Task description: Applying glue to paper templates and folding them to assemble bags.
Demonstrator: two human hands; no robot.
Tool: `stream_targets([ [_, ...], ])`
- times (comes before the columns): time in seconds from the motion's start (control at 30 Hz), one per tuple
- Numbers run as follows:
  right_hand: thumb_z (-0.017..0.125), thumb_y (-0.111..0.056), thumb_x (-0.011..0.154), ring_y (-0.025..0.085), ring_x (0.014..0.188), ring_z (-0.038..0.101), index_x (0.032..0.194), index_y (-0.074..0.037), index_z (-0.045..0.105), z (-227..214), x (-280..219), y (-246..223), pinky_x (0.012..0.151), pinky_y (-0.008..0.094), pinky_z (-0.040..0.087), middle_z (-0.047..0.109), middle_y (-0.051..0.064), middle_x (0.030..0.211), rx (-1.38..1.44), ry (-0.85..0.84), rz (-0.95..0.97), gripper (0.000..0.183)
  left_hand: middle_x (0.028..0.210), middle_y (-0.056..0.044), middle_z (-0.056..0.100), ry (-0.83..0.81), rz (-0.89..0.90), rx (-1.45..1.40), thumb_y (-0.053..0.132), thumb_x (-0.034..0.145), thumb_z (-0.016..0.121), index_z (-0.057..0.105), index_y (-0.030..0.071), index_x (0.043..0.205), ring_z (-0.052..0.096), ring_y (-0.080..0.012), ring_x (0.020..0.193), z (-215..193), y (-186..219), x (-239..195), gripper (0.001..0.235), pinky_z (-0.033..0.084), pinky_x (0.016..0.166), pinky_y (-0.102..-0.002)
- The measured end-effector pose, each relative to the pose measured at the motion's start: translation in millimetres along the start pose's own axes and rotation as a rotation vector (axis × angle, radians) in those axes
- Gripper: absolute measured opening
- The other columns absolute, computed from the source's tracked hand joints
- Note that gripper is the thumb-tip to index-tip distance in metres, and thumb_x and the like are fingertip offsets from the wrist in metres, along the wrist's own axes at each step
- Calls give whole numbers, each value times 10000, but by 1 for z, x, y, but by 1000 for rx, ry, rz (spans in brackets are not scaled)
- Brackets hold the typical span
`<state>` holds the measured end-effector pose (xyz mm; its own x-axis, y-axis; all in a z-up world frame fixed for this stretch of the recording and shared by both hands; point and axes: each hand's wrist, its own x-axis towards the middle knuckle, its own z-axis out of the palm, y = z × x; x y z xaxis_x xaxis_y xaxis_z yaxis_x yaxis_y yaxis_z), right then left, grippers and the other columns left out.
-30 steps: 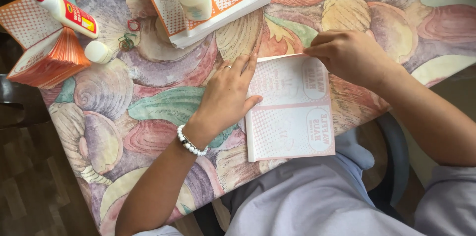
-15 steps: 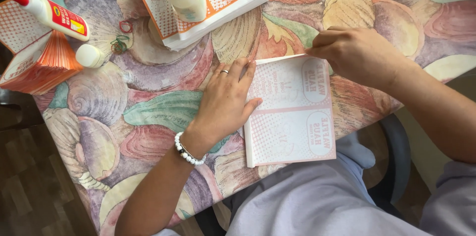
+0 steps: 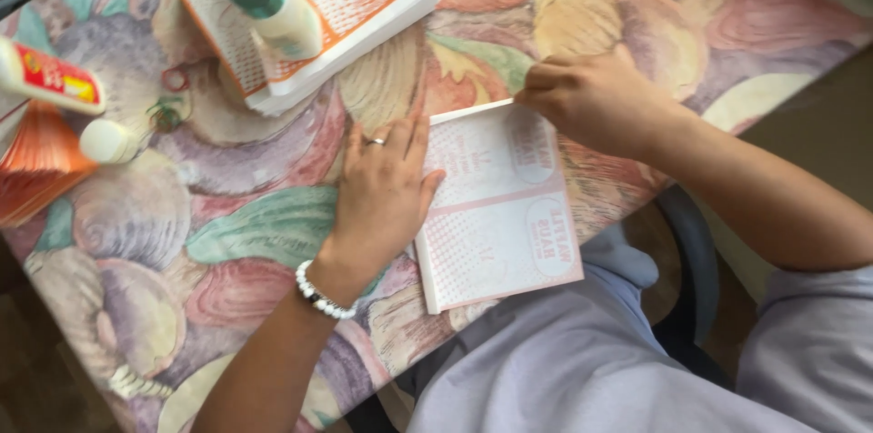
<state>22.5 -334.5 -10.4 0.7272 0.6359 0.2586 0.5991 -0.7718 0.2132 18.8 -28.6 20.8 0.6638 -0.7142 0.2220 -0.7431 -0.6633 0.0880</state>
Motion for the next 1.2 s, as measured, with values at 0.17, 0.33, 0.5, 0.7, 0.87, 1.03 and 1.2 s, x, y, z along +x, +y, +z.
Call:
stream_targets([
  [0.17,551,-81,953,140,895,622,893,-169,668,-7,-2,-2,758,252,552,598,-43,946,89,27,-60,158,1246,-181,586,-82,9,9,311,925,678,565,-53,1394,594,-341,1162,9,-2,0,604,337,1090,-668],
  [0.33,559,-48,942,149,881,615,880,-152,665,-6,0,-2,768,256,536,604,-37,959,88,35,-47,161,1249,-211,587,-108,-6,8,282,921,697,587,-76,1360,604,-364,1182,10,-1,3,577,284,1138,-669],
  [0.5,572,-73,964,153,891,646,878,-154,709,-11,4,1,782,274,547,665,-39,966,182,4,18,181,1276,-189,565,-107,-101,-101,270,881,746,585,-39,1389,604,-396,1225,15,-3,1,616,348,1125,-638],
  [0.7,569,-70,981,150,877,646,921,-170,712,-20,9,0,791,271,556,651,-37,948,131,-3,-4,185,1252,-191,589,-126,-121,-94,250,862,770,606,-28,1368,624,-404,1216,7,0,5,600,325,1134,-652],
  [0.87,587,-58,967,156,874,638,914,-150,696,-16,5,-8,790,268,555,640,-29,929,113,-30,-21,152,1167,-192,616,-122,-73,-21,271,887,727,614,-50,1341,688,-387,1080,1,5,4,568,335,1129,-667],
  [1.03,610,-73,976,152,834,625,935,-129,704,-40,12,-17,772,256,542,632,-3,884,77,-86,-62,116,1129,-171,625,-120,-60,14,293,896,718,617,-55,1343,696,-366,1056,2,4,3,576,357,1101,-684],
  [1.2,623,-91,971,147,808,616,933,-123,701,-39,12,-23,744,263,528,624,-2,859,46,-95,-130,92,1132,-169,611,-120,-49,20,294,928,692,599,-63,1369,679,-360,1069,0,4,4,575,348,1083,-715],
])
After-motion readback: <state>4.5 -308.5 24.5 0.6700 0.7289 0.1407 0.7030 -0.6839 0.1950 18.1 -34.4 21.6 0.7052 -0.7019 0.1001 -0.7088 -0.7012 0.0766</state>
